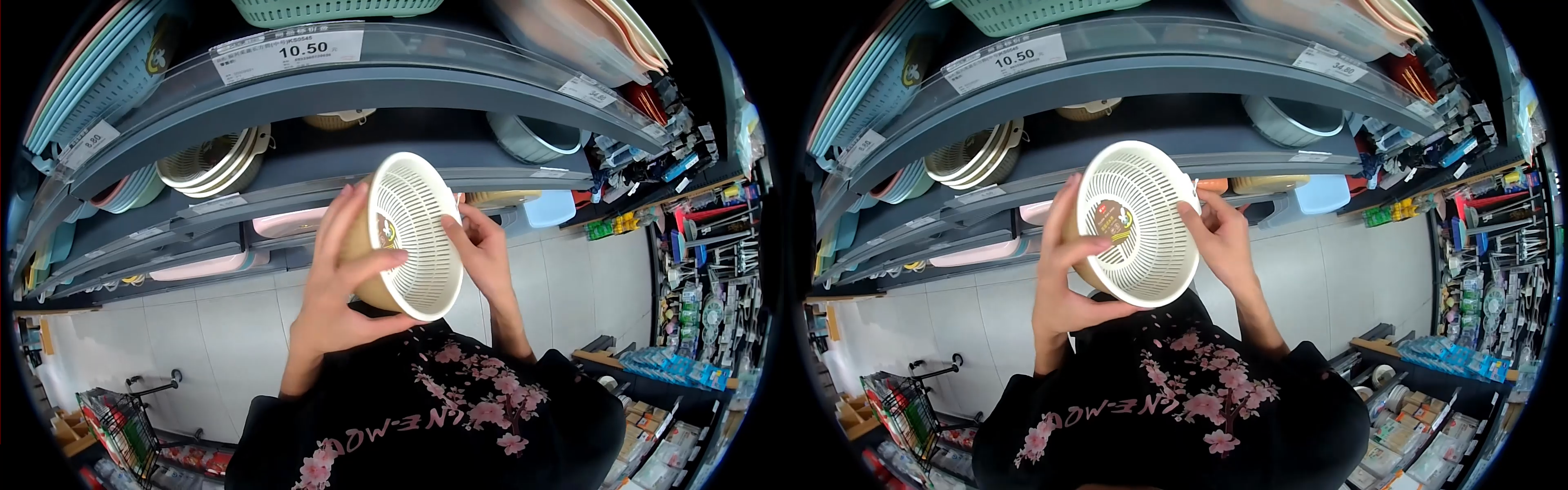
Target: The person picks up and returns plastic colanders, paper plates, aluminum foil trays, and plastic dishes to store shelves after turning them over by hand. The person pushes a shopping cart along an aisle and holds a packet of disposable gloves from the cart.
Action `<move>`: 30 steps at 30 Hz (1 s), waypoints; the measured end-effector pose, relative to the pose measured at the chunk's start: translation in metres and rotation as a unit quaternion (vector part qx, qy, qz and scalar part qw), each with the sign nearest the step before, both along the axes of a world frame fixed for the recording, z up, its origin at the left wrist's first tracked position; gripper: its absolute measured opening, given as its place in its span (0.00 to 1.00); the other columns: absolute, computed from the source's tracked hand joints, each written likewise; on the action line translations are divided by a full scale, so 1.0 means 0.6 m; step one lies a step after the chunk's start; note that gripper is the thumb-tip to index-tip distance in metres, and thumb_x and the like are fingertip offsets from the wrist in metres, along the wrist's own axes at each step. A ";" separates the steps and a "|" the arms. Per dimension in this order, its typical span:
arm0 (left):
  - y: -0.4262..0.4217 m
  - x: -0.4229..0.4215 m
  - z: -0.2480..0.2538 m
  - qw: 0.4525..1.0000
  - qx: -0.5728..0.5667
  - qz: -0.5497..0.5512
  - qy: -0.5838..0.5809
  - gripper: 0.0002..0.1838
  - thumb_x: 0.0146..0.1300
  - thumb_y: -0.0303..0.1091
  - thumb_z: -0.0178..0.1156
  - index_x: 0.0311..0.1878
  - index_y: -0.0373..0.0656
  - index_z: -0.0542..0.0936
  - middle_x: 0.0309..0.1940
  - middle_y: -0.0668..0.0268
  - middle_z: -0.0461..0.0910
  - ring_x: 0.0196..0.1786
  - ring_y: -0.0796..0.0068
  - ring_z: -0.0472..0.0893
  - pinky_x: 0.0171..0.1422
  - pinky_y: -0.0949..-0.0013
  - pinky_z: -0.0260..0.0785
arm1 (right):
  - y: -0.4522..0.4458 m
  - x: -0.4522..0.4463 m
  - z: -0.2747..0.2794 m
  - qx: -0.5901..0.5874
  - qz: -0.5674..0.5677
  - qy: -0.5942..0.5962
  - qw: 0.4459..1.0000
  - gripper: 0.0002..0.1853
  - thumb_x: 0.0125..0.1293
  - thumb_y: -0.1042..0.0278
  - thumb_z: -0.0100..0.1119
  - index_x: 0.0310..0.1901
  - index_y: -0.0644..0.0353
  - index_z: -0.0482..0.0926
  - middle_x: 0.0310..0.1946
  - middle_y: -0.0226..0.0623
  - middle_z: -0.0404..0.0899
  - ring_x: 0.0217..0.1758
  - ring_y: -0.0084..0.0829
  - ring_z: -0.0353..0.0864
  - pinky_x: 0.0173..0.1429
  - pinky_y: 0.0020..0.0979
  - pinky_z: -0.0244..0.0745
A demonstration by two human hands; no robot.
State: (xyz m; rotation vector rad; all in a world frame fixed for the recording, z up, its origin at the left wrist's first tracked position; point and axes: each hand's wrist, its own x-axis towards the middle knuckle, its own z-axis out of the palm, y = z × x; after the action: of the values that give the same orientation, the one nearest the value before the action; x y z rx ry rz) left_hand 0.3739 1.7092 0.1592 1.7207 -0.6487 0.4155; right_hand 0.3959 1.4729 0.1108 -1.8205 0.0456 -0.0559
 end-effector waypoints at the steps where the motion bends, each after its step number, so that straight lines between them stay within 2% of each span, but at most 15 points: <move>1: 0.000 -0.002 0.002 0.999 0.030 -0.005 -0.026 0.39 0.34 0.43 0.85 0.55 0.56 0.81 0.76 0.50 0.56 0.77 0.38 0.56 0.77 0.40 0.53 | 0.002 -0.001 0.006 0.000 0.003 0.001 1.000 0.18 0.73 0.64 0.59 0.57 0.70 0.79 0.19 0.22 0.78 0.19 0.14 0.68 0.26 0.21 0.60; 4: -0.003 -0.009 0.005 0.996 0.067 -0.002 -0.057 0.42 0.33 0.42 0.84 0.60 0.59 0.80 0.77 0.49 0.56 0.77 0.38 0.57 0.76 0.41 0.54 | 0.010 -0.002 0.027 -0.123 0.007 0.044 0.991 0.17 0.74 0.62 0.59 0.50 0.70 0.82 0.18 0.20 0.74 0.19 0.12 0.65 0.26 0.21 0.59; 7: 0.002 -0.012 0.013 0.997 0.073 0.013 -0.026 0.45 0.33 0.44 0.84 0.63 0.57 0.79 0.76 0.49 0.57 0.77 0.39 0.57 0.76 0.41 0.53 | 0.016 0.000 0.014 -0.124 0.038 0.068 0.989 0.14 0.75 0.67 0.57 0.53 0.69 0.82 0.35 0.31 0.86 0.34 0.15 0.79 0.37 0.20 0.73; 9: 0.013 -0.011 0.008 0.997 0.069 0.016 -0.030 0.51 0.34 0.46 0.84 0.68 0.53 0.75 0.76 0.48 0.58 0.77 0.39 0.58 0.77 0.41 0.52 | 0.017 0.000 -0.015 0.036 0.057 0.030 0.997 0.17 0.74 0.62 0.58 0.50 0.71 0.82 0.19 0.21 0.75 0.21 0.11 0.65 0.26 0.22 0.59; 12: 0.026 -0.007 -0.003 0.999 0.036 0.011 -0.030 0.55 0.35 0.48 0.84 0.71 0.50 0.70 0.75 0.47 0.59 0.77 0.39 0.57 0.77 0.41 0.51 | 0.008 0.000 -0.027 0.030 0.101 -0.044 0.993 0.14 0.73 0.69 0.57 0.49 0.73 0.81 0.28 0.33 0.84 0.29 0.18 0.79 0.36 0.21 0.75; 13: 0.030 -0.007 -0.005 0.998 0.043 0.012 -0.032 0.58 0.35 0.49 0.84 0.73 0.50 0.66 0.75 0.47 0.58 0.77 0.39 0.57 0.77 0.41 0.51 | 0.036 -0.023 0.008 0.338 -0.118 0.120 0.926 0.12 0.69 0.73 0.59 0.47 0.73 0.82 0.33 0.37 0.86 0.34 0.21 0.84 0.40 0.23 0.80; 14: 0.032 -0.008 -0.006 0.999 0.043 0.012 -0.031 0.58 0.35 0.49 0.84 0.73 0.50 0.66 0.75 0.47 0.58 0.77 0.39 0.57 0.77 0.41 0.51 | 0.023 -0.019 -0.013 0.338 -0.119 0.121 0.926 0.12 0.69 0.73 0.59 0.47 0.73 0.82 0.33 0.37 0.86 0.34 0.21 0.84 0.40 0.23 0.80; 16: 0.035 -0.009 -0.008 0.999 0.036 0.013 -0.024 0.57 0.35 0.49 0.84 0.73 0.50 0.67 0.76 0.47 0.57 0.77 0.39 0.57 0.78 0.41 0.51 | 0.018 0.002 -0.012 0.132 0.090 0.072 0.984 0.11 0.68 0.73 0.60 0.46 0.72 0.83 0.34 0.37 0.87 0.35 0.22 0.85 0.39 0.24 0.80; 17: 0.037 -0.008 -0.008 0.999 0.036 0.015 -0.027 0.57 0.35 0.49 0.84 0.73 0.50 0.67 0.76 0.47 0.57 0.77 0.39 0.57 0.78 0.41 0.51 | 0.022 -0.001 -0.012 0.144 0.094 0.034 0.984 0.11 0.68 0.72 0.61 0.45 0.71 0.83 0.35 0.35 0.87 0.34 0.21 0.84 0.39 0.22 0.79; 18: 0.038 -0.008 -0.007 0.999 0.037 0.011 -0.018 0.56 0.35 0.48 0.84 0.72 0.51 0.68 0.76 0.48 0.57 0.77 0.39 0.56 0.78 0.41 0.51 | 0.044 -0.014 0.002 0.306 0.030 0.022 0.951 0.11 0.70 0.70 0.60 0.45 0.71 0.83 0.32 0.33 0.86 0.30 0.16 0.81 0.34 0.18 0.74; 20: 0.038 -0.005 -0.007 0.999 0.037 0.009 -0.010 0.55 0.35 0.48 0.84 0.71 0.51 0.69 0.76 0.48 0.57 0.77 0.40 0.56 0.78 0.42 0.51 | 0.030 -0.001 -0.024 0.128 0.049 0.052 0.989 0.13 0.73 0.68 0.59 0.46 0.71 0.83 0.28 0.30 0.85 0.27 0.11 0.77 0.30 0.16 0.67; 22: 0.037 -0.005 -0.011 0.999 0.038 0.004 -0.011 0.53 0.35 0.46 0.84 0.70 0.53 0.72 0.76 0.49 0.57 0.78 0.41 0.56 0.78 0.42 0.51 | 0.053 -0.004 0.003 0.136 0.001 0.091 0.987 0.15 0.74 0.65 0.58 0.49 0.70 0.83 0.23 0.26 0.83 0.22 0.08 0.72 0.26 0.15 0.61; 25: 0.040 -0.006 -0.012 0.999 0.041 0.008 0.006 0.51 0.34 0.45 0.84 0.68 0.54 0.74 0.76 0.49 0.57 0.78 0.41 0.56 0.77 0.42 0.53 | 0.050 -0.001 -0.007 0.092 0.017 0.080 0.992 0.15 0.75 0.66 0.56 0.52 0.72 0.82 0.32 0.34 0.87 0.30 0.13 0.81 0.32 0.15 0.71; 27: 0.042 -0.008 -0.014 0.999 0.038 0.012 0.010 0.51 0.33 0.44 0.84 0.68 0.54 0.75 0.76 0.49 0.57 0.78 0.41 0.56 0.77 0.42 0.53 | 0.056 -0.001 -0.009 0.092 0.005 0.054 0.994 0.17 0.74 0.65 0.58 0.56 0.69 0.81 0.21 0.24 0.82 0.21 0.07 0.71 0.25 0.15 0.60; 30: 0.047 -0.008 -0.013 0.999 0.043 0.022 0.000 0.49 0.33 0.44 0.84 0.66 0.53 0.76 0.76 0.50 0.56 0.78 0.40 0.56 0.77 0.42 0.53 | 0.062 0.003 -0.002 0.072 0.009 0.053 0.996 0.18 0.75 0.65 0.58 0.58 0.69 0.80 0.23 0.26 0.84 0.22 0.07 0.73 0.25 0.14 0.61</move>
State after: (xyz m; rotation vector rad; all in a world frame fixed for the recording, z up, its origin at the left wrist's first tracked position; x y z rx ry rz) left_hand 0.3689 1.7375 0.1513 1.8190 -0.6383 0.4242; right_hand 0.3977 1.5100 0.1095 -1.6779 0.1063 0.0556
